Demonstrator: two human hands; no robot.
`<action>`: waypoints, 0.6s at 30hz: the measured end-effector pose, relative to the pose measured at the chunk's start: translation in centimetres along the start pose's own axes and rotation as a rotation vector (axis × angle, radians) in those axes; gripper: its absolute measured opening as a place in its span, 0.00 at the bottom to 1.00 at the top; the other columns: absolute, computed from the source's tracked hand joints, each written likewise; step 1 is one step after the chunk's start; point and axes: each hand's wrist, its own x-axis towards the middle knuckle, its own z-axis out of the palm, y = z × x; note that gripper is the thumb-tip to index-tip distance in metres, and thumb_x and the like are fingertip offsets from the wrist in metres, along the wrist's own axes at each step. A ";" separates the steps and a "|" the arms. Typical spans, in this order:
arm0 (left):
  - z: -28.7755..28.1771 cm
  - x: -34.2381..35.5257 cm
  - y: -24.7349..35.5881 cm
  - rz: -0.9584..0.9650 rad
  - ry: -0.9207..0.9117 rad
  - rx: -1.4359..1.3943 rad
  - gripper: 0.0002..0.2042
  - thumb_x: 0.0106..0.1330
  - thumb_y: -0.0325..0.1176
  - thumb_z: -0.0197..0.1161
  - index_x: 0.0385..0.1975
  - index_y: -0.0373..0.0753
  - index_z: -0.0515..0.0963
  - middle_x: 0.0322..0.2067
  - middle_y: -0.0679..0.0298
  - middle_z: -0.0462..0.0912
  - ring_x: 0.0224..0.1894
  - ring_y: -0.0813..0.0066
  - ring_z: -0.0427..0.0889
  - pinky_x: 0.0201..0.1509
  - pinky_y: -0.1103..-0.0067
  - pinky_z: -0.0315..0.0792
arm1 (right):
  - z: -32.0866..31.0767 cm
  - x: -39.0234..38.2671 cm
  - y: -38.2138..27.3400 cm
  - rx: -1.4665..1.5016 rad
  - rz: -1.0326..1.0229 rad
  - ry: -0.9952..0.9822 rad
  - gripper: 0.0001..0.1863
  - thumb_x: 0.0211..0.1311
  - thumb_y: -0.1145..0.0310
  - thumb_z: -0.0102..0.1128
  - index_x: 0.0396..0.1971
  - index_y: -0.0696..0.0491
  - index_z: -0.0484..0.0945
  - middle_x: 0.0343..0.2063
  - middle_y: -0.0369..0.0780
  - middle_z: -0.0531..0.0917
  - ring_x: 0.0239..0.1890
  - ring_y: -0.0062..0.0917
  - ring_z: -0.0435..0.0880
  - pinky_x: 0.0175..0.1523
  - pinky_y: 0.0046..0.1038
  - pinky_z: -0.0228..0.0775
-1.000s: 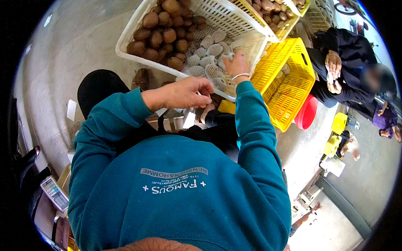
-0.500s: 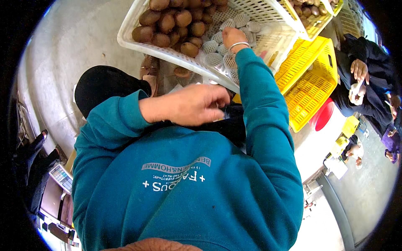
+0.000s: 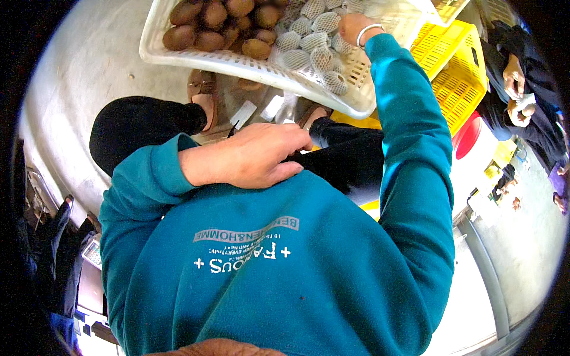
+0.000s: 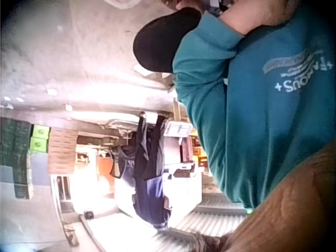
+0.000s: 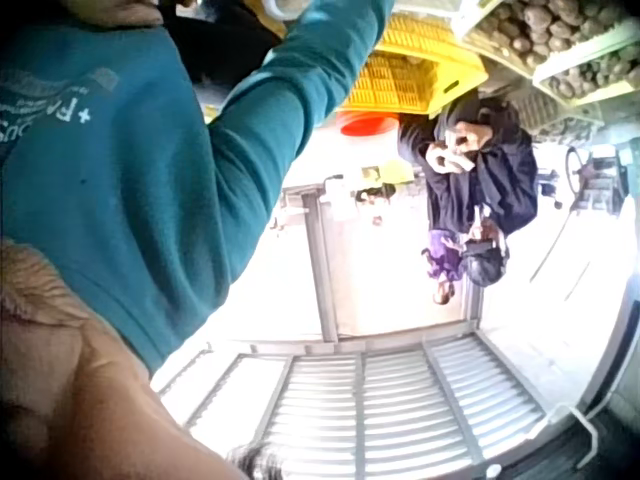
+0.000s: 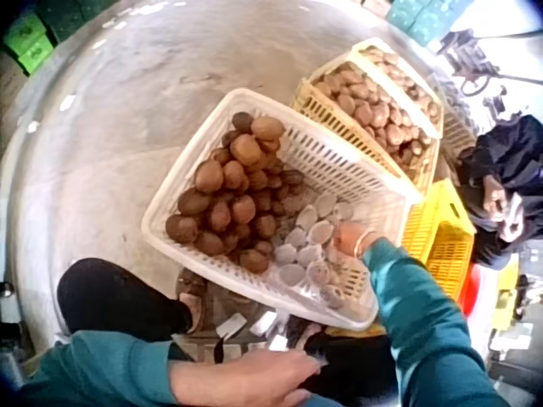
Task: The person sits on the floor and repeatedly picks up kiwis from a white basket, places them into white foam nets, and returns the netted fruit to the basket. The process is repeated continuously throughout the clip.
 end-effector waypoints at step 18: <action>-1.4 1.7 -1.0 -0.100 0.042 -0.047 0.16 0.55 0.31 0.60 0.42 0.34 0.69 0.35 0.51 0.73 0.37 0.54 0.75 0.39 0.66 0.70 | 6.2 5.1 4.4 -0.343 0.537 -0.115 0.14 0.61 0.65 0.48 0.41 0.49 0.80 0.50 0.40 0.76 0.55 0.37 0.69 0.54 0.39 0.61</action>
